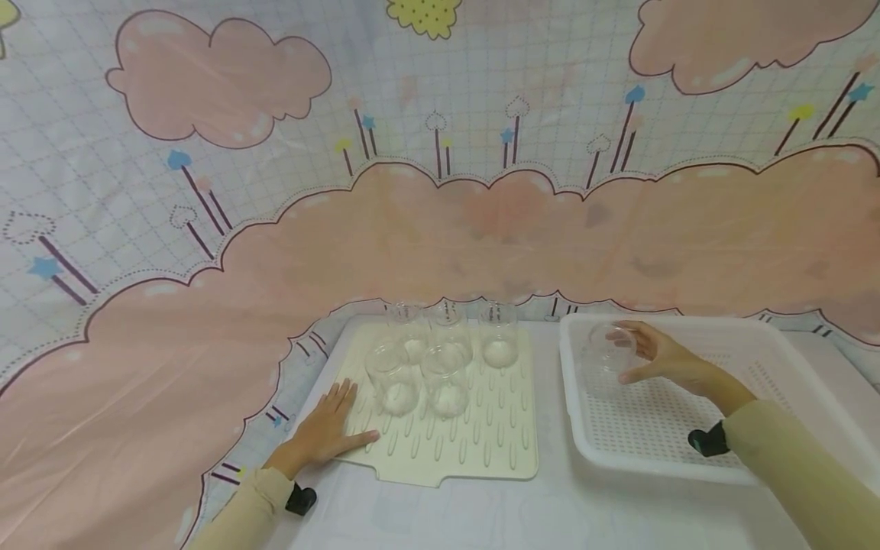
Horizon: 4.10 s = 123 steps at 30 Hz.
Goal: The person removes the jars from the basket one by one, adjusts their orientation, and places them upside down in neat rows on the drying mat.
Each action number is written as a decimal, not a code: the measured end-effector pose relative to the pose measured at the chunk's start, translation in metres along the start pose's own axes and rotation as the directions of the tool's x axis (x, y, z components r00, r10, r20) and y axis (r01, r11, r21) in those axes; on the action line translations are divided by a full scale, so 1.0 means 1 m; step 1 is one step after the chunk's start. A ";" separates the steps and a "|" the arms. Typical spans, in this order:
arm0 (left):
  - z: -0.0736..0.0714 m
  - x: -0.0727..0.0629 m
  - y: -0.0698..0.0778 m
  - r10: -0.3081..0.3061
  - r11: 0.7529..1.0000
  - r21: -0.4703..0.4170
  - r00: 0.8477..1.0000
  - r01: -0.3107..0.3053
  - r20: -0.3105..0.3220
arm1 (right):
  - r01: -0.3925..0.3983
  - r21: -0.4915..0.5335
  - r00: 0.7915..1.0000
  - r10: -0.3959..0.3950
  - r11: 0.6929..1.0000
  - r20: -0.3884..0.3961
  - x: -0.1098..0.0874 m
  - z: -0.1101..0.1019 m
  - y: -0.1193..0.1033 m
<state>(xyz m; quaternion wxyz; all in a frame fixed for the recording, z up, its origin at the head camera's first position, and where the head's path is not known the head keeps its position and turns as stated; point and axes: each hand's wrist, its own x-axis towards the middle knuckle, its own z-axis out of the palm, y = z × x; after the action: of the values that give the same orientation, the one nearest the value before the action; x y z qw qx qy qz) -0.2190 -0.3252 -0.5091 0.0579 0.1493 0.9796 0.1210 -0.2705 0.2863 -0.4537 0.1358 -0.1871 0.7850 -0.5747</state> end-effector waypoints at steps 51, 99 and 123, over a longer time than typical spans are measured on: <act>-0.001 0.000 0.002 -0.017 1.000 0.014 1.000 0.017 0.016 | -0.015 -0.118 1.000 0.013 0.993 -0.022 0.009 0.005 0.004; -0.111 0.012 0.046 0.041 0.877 -0.470 0.991 -0.097 -0.128 | -0.107 -0.446 0.980 0.018 0.889 -0.201 -0.041 -0.032 -0.076; -0.139 0.067 0.181 0.330 0.641 -0.676 0.926 -0.363 -0.184 | 0.048 -0.675 0.948 -0.246 0.736 -0.201 -0.038 -0.023 -0.138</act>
<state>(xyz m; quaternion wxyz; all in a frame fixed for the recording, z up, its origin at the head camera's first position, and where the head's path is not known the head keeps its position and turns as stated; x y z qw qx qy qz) -0.2525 -0.1674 -0.3339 0.0643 0.2980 0.8141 0.4943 -0.2277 0.2856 -0.3149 -0.0968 -0.2029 0.9307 -0.2885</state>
